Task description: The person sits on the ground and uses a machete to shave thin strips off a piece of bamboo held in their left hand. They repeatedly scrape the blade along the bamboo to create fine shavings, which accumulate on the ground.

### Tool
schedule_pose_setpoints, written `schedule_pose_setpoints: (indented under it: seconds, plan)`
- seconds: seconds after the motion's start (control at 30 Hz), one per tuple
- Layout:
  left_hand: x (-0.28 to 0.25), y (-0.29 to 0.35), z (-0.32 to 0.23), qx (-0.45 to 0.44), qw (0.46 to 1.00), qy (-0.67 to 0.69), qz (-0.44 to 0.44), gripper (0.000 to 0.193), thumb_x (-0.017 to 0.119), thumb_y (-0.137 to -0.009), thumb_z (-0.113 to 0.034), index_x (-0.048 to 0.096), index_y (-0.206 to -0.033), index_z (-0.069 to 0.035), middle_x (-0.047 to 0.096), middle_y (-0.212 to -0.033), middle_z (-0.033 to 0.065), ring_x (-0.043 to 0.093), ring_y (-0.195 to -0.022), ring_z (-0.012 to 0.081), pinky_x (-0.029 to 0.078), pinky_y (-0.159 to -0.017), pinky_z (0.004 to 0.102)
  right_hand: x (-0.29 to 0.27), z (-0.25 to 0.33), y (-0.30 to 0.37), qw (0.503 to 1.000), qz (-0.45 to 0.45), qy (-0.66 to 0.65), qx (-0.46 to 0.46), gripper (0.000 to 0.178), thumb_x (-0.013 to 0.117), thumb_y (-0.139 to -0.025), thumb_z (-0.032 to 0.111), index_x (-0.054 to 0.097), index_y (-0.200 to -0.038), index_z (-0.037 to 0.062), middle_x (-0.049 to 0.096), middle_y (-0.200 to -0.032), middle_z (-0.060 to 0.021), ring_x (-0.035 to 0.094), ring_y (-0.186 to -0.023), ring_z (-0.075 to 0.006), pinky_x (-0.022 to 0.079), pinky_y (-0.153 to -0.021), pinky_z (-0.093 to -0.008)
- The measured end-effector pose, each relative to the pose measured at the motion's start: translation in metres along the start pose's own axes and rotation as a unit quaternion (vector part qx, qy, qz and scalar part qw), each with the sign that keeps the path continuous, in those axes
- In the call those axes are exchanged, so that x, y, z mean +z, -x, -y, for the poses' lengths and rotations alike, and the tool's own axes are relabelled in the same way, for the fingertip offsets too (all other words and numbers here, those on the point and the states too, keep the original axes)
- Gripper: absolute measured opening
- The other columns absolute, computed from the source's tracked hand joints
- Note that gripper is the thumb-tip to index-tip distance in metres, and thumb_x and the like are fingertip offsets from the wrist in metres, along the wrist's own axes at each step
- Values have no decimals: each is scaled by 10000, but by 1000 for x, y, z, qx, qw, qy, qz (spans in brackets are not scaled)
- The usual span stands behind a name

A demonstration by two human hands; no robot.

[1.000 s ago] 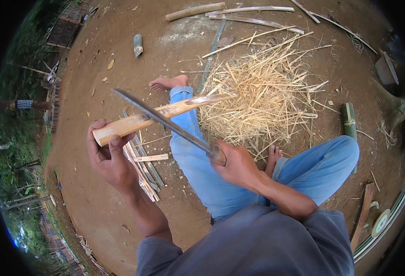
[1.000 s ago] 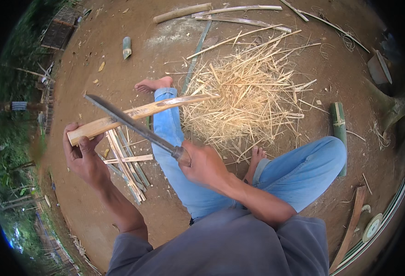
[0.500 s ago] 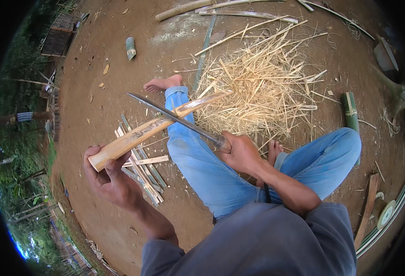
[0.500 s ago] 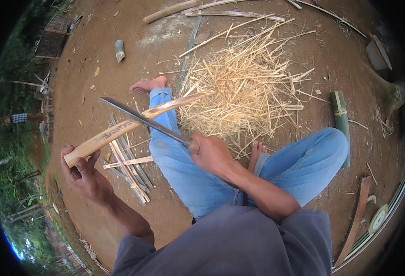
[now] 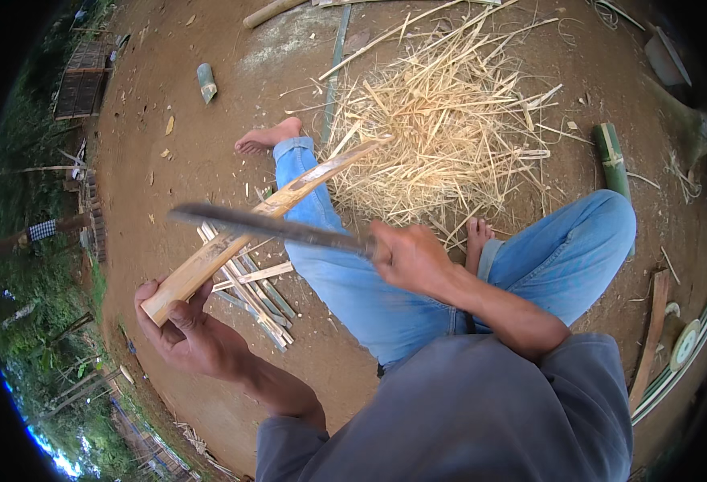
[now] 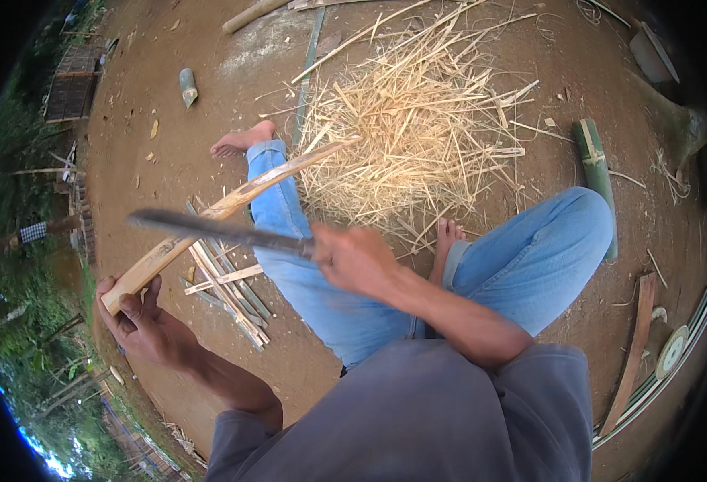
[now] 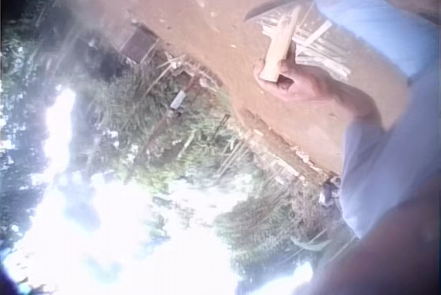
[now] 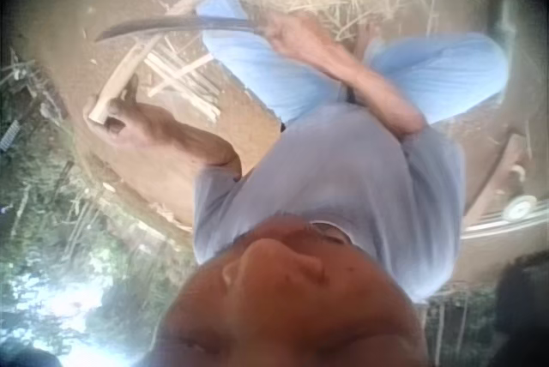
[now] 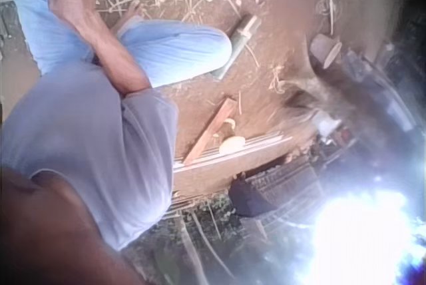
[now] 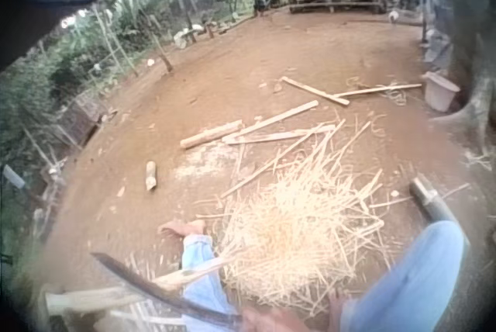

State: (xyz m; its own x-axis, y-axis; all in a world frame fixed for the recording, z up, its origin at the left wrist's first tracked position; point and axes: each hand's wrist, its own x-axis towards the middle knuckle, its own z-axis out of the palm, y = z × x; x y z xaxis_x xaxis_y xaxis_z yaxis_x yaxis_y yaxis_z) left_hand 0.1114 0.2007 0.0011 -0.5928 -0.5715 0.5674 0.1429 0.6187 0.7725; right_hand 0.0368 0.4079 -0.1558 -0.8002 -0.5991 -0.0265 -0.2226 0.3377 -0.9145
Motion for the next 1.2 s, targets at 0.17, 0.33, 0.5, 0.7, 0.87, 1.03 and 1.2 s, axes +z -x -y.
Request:
schedule_pose_setpoints:
  seconds: [0.17, 0.33, 0.5, 0.7, 0.87, 1.03, 1.2]
  plan:
    - [2, 1, 4, 31, 999, -5, 0, 385, 535, -997, -273, 502, -1206, 48, 576, -1081, 146, 648, -964, 212, 625, -753, 306, -10, -41, -17, 996, 15, -35, 84, 123, 614, -750, 42, 570, -859, 6, 603, -611, -194, 617, -536, -370, 484, -551, -453]
    - [3, -11, 3, 22, 1000, -13, -1, 400, 538, -996, -276, 501, -1224, 50, 585, -1096, 158, 661, -938, 211, 621, -762, 296, 6, -38, -13, 998, -7, -54, 33, 135, 616, -743, 39, 562, -864, 15, 584, -586, -192, 599, -511, -356, 465, -529, -454]
    - [-6, -7, 9, 12, 1000, 4, -5, 422, 535, -996, -281, 494, -1232, 65, 592, -1090, 155, 662, -937, 205, 619, -767, 291, 0, -48, -20, 988, 64, -56, 129, 149, 607, -770, 84, 594, -891, -2, 622, -639, -223, 639, -576, -373, 512, -578, -475]
    - [-4, -13, 11, 17, 1000, -19, -12, 434, 515, -1005, -285, 482, -1233, 83, 597, -1070, 160, 662, -961, 212, 619, -775, 285, 9, -87, -30, 991, 12, -19, 128, 134, 612, -789, 107, 573, -865, 4, 613, -649, -220, 646, -608, -371, 502, -590, -469]
    - [-14, -14, 13, 8, 999, -23, -24, 440, 503, -1011, -281, 465, -1246, 89, 590, -1091, 169, 654, -999, 224, 615, -797, 287, 10, -67, -25, 996, 41, -28, 77, 105, 598, -791, 89, 552, -845, 13, 600, -629, -217, 632, -578, -366, 486, -567, -455]
    - [-20, -26, 26, 4, 1000, -16, 5, 442, 495, -1013, -280, 463, -1244, 95, 598, -1087, 177, 659, -1009, 233, 607, -837, 294, 16, -148, -48, 963, 31, 16, 269, 119, 585, -825, 117, 608, -887, 18, 655, -749, -252, 666, -711, -382, 527, -673, -479]
    - [-34, -39, 39, -3, 1000, -8, 3, 459, 487, -1014, -293, 456, -1253, 98, 610, -1077, 191, 666, -1001, 235, 603, -854, 293, 32, -161, -50, 972, 19, 28, 231, 130, 571, -853, 137, 611, -898, 22, 667, -800, -243, 665, -737, -402, 524, -692, -484]
